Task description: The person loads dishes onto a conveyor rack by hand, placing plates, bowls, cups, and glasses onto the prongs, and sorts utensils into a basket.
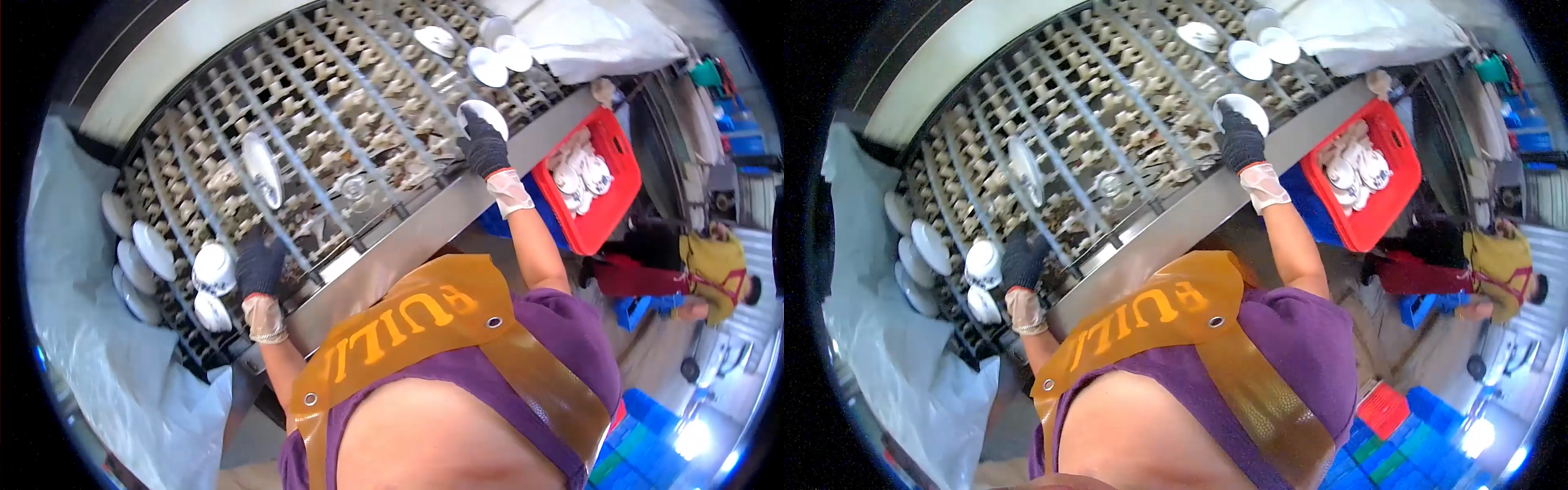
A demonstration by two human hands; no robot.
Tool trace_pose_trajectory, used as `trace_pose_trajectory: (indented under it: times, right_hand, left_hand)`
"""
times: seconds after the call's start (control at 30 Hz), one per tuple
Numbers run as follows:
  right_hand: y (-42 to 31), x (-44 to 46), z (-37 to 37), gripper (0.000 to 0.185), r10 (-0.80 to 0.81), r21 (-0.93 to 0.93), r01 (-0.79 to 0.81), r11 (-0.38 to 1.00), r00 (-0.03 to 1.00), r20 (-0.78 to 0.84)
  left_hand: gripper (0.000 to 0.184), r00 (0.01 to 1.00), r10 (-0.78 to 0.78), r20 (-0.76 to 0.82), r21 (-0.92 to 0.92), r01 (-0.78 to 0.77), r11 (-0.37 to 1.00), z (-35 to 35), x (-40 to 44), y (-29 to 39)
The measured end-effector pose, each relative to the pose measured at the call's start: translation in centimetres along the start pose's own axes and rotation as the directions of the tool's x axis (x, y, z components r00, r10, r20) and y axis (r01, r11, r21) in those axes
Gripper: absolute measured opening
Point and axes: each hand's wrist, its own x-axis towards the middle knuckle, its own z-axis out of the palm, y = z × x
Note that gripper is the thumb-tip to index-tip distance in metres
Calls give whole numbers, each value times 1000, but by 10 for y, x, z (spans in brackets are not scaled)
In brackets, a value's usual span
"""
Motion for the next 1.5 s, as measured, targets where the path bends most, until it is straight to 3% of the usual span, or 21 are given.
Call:
trace_pose_trajectory:
  times: [0.07, 0.13, 0.17, 0.27, 0.33, 0.4, 0.47, 0.53, 0.6, 0.67, 0.73, 0.8, 0.87, 0.93, 1.0, 1.1, 1.17, 1.27, 1.4, 1.47, 1.5]
  right_hand:
    - [0, -4, -22, 42, -242, -49, 238, 970, 962, -123]
    - [-22, 3, -52, 38, 50, 426, -90, 900, 993, 105]
    - [-27, 9, -60, 36, 66, 659, -170, 733, 982, 180]
    - [-21, 29, -57, 38, 11, 785, -261, 562, 951, 308]
    - [0, 46, -38, 37, 33, 747, -215, 629, 967, 251]
    - [22, 72, -32, 45, -179, 94, 204, 974, 958, -225]
    - [57, 106, -12, 42, -343, -179, 302, 936, 893, -290]
    - [89, 127, 3, 36, -303, -233, 289, 929, 952, -27]
    - [91, 141, -27, 27, -361, -196, 350, 916, 932, -20]
    - [100, 144, -49, 29, -277, 440, 256, 861, 961, -16]
    - [108, 139, -69, 31, -153, 674, 13, 738, 977, 148]
    - [129, 139, -65, 30, -190, 708, 48, 705, 974, 123]
    - [151, 149, -57, 36, -153, 539, 82, 839, 984, 88]
    - [168, 161, -52, 52, -344, 105, 354, 929, 933, -104]
    - [185, 175, -26, 55, -365, -64, 366, 928, 931, 26]
    - [199, 191, -17, 37, -398, 46, 397, 917, 916, 37]
    - [197, 191, -48, 28, -401, 317, 393, 863, 915, -43]
    - [202, 192, -85, 34, -229, 744, -83, 663, 924, 307]
    - [230, 194, -60, 43, -144, 380, 87, 921, 982, 124]
    - [241, 195, -53, 54, -74, -55, 90, 994, 964, 254]
    - [250, 198, -46, 61, -101, 81, 77, 994, 933, 345]
  left_hand:
    - [60, 1000, -7, -20, -91, 5, 996, 5, 2, -3]
    - [57, 996, 65, -65, -163, -75, 984, 0, -7, 6]
    - [57, 996, 60, -68, -163, -71, 984, 3, -10, 12]
    - [55, 971, 78, -226, 186, -36, 982, 5, -31, 41]
    - [53, 868, 137, -477, 47, -130, 990, 10, -41, 83]
    - [50, 857, 96, -506, -39, -133, 990, 12, -42, 130]
    - [51, 886, 172, -430, -232, -293, 928, 17, -25, 170]
    - [50, 860, 277, -428, -196, -388, 901, 23, -2, 213]
    - [52, 873, 334, -355, -283, -441, 852, 18, 26, 267]
    - [55, 824, 431, -369, -222, -528, 820, 25, 61, 308]
    - [60, 813, 484, -324, -158, -551, 819, 40, 98, 338]
    - [71, 812, 536, -231, -38, -558, 829, 54, 135, 362]
    - [75, 911, 400, -99, 322, -351, 879, 67, 151, 382]
    - [77, 935, 354, 3, 304, -338, 891, 59, 164, 396]
    - [79, 951, 286, 118, 295, -309, 904, 61, 167, 392]
    - [75, 913, 392, 108, 54, -399, 915, 50, 173, 384]
    - [69, 939, 338, 65, -12, -338, 941, 32, 155, 394]
    - [59, 969, 245, -39, 34, -243, 969, 29, 151, 396]
    - [65, 992, 106, 63, 112, -112, 987, 46, 157, 405]
    - [67, 992, 86, 89, 160, -99, 982, 54, 165, 409]
    - [68, 986, 113, 120, 181, -134, 974, 51, 166, 415]
